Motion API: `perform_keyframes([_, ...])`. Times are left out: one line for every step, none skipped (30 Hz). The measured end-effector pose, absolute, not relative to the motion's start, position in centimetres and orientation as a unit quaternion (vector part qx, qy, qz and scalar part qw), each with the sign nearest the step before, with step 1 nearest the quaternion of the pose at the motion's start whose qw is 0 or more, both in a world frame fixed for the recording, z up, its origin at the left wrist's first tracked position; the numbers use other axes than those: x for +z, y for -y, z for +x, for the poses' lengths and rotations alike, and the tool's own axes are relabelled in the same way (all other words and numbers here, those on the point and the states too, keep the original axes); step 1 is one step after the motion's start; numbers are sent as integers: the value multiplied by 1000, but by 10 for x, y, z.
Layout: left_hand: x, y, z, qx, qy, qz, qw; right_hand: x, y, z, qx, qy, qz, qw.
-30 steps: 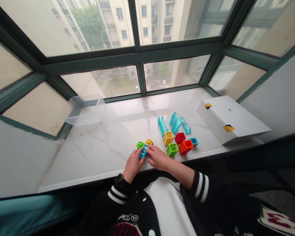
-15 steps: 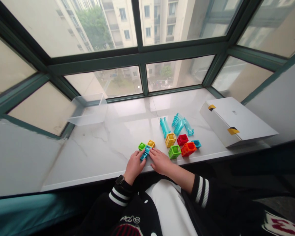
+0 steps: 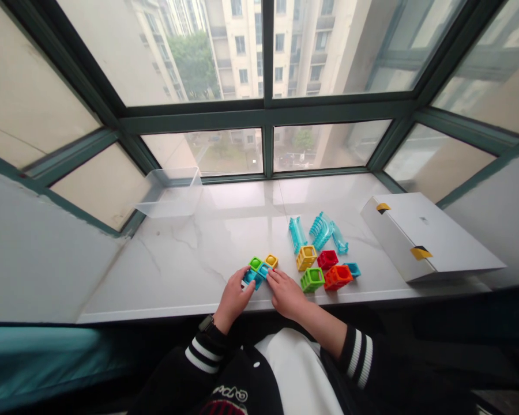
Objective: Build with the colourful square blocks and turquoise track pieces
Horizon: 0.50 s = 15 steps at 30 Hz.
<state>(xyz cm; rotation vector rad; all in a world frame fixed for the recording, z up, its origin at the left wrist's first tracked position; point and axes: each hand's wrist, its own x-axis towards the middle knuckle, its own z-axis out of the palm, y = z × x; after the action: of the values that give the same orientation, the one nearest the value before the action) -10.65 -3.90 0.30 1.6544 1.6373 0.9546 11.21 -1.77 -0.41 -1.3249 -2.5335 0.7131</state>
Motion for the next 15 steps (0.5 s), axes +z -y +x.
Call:
perform_keyframes([6,39,-106,375,-621,609,321,-4,17,112,243,856,-446,95])
perform_keyframes([9,38,-105,388,-620,594,336,-4,17,113,248,855,-445,96])
perform_keyframes([11,37,-104,401,-617,579,352,-3,16,113,255,852,-445,104])
perform_keyframes([14,37,-102,414,-612,564,369,-1,16,114,261,848,-446,120])
perform_keyframes([16,36,-101,428,-604,549,386,2,15,114,266,841,-449,143])
perform_keyframes([18,35,-99,443,-594,536,404,6,15,115,270,832,-453,173])
perform_keyframes([20,33,-97,458,-582,524,421,11,14,116,274,821,-457,207])
perform_keyframes([22,32,-95,471,-566,514,439,17,14,117,279,808,-460,241])
perform_keyframes([25,31,-92,483,-549,507,456,24,14,118,289,794,-460,272])
perform_keyframes([28,31,-90,494,-531,503,471,30,15,119,304,779,-458,301])
perform_keyframes([32,30,-87,501,-512,500,486,36,15,120,323,763,-454,326])
perform_keyframes([36,30,-83,508,-495,498,499,42,16,121,344,748,-449,347])
perform_keyframes([41,30,-80,513,-480,496,510,47,17,122,363,733,-443,366])
perform_keyframes([47,31,-77,517,-467,493,521,52,18,124,379,719,-439,383])
perform_keyframes([52,31,-73,522,-454,490,530,55,18,125,390,708,-435,397])
